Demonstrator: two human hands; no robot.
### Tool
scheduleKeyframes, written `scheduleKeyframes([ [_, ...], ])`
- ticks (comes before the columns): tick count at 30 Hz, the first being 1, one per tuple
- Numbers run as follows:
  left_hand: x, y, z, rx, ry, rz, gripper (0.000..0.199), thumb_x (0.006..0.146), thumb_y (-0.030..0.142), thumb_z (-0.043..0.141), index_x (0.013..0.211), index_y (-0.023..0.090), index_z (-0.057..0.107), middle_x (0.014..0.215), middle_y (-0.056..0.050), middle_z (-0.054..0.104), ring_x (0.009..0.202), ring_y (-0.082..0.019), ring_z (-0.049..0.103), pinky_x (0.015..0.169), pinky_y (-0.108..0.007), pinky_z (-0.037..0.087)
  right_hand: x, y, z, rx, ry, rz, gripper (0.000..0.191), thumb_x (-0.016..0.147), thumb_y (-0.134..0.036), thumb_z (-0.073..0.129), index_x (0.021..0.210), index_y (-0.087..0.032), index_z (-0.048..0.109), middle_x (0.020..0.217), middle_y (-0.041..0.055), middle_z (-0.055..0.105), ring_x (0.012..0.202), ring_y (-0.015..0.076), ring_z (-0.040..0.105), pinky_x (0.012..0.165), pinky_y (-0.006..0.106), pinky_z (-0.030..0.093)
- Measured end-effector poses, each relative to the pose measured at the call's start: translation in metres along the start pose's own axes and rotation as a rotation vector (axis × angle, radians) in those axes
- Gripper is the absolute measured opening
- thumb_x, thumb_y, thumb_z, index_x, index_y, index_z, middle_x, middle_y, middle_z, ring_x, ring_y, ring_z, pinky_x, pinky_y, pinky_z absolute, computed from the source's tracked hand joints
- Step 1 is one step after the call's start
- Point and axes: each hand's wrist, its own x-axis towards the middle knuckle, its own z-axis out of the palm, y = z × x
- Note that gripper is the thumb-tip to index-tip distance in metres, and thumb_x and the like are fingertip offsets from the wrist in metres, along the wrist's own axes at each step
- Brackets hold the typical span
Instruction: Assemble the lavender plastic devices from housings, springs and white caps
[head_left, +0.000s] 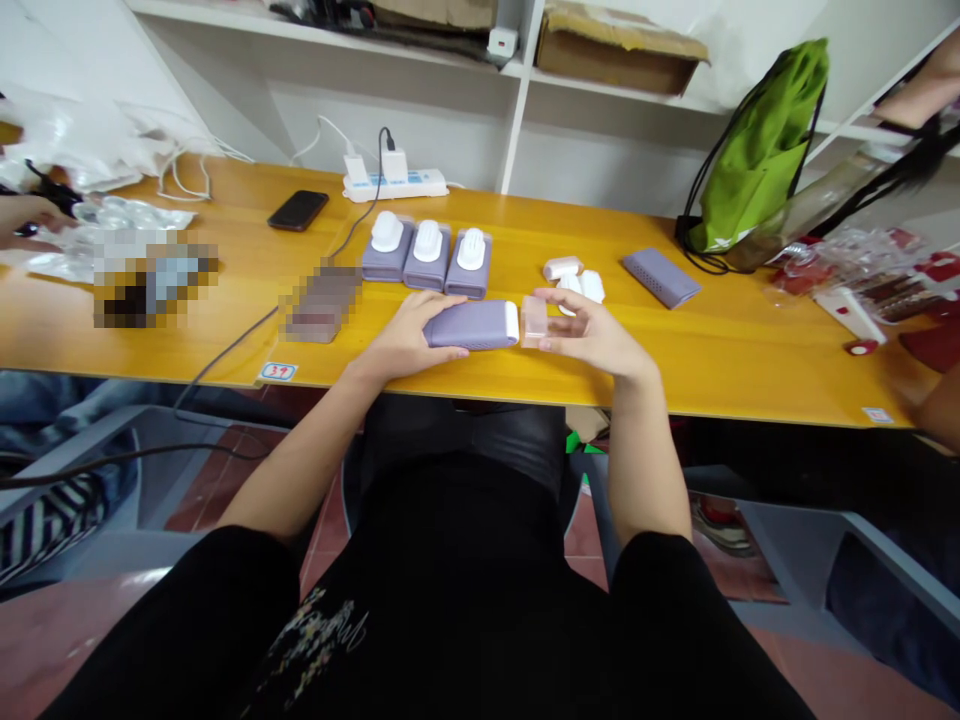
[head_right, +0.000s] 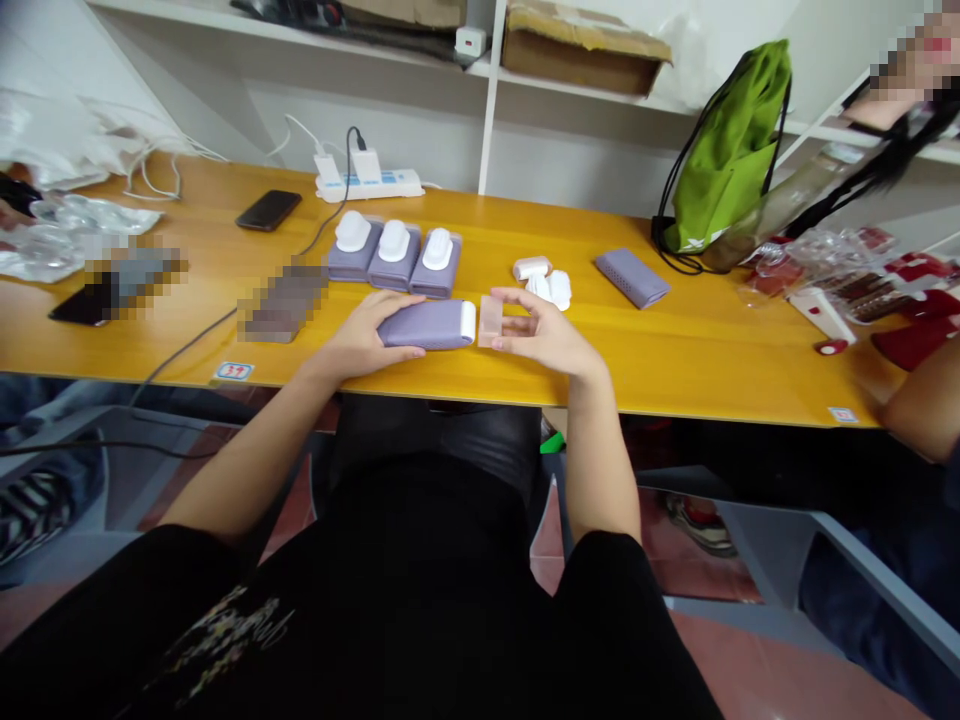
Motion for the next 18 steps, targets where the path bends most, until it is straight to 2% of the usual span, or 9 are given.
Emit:
scheduleKeyframes([
  [4,0.000,0.002,0.000,0.009,-0.004,0.020,0.092,0.095,0.068,0.096,0.174,0.033,0.068,0.167,-0.015,0.072,0.159,-0.044,0.063,0.144,-0.068,0.046,0.003,0.006,0.005,0.022,-0.033,0.019,0.090,0.076,-0.046,0.114,0.158,-0.033,0.079,0.176,0.0088,0.071,0.132,0.0310,0.086,0.120,0.050,0.074],
  [9,0.000,0.001,0.000,0.011,-0.013,0.026,0.092,0.096,0.071,0.094,0.175,0.030,0.068,0.168,-0.016,0.070,0.160,-0.044,0.061,0.145,-0.068,0.044,0.006,0.008,0.014,0.007,-0.039,0.047,0.096,0.077,-0.051,0.114,0.162,-0.029,0.077,0.151,0.0100,0.085,0.119,0.0298,0.087,0.114,0.049,0.075],
  [13,0.000,-0.001,0.000,0.021,-0.004,0.031,0.092,0.096,0.069,0.094,0.175,0.029,0.068,0.166,-0.016,0.069,0.159,-0.044,0.061,0.145,-0.067,0.044,0.011,0.010,0.021,0.006,-0.009,0.029,0.099,0.076,-0.050,0.113,0.165,-0.027,0.077,0.161,0.0116,0.080,0.118,0.0271,0.086,0.110,0.044,0.076],
  [18,0.000,-0.002,0.001,0.031,-0.011,0.022,0.091,0.095,0.066,0.095,0.175,0.032,0.067,0.167,-0.015,0.068,0.160,-0.043,0.060,0.145,-0.067,0.044,0.009,0.009,0.020,0.001,-0.009,0.019,0.096,0.079,-0.047,0.112,0.166,-0.027,0.077,0.143,0.0103,0.087,0.123,0.0299,0.086,0.114,0.047,0.075],
])
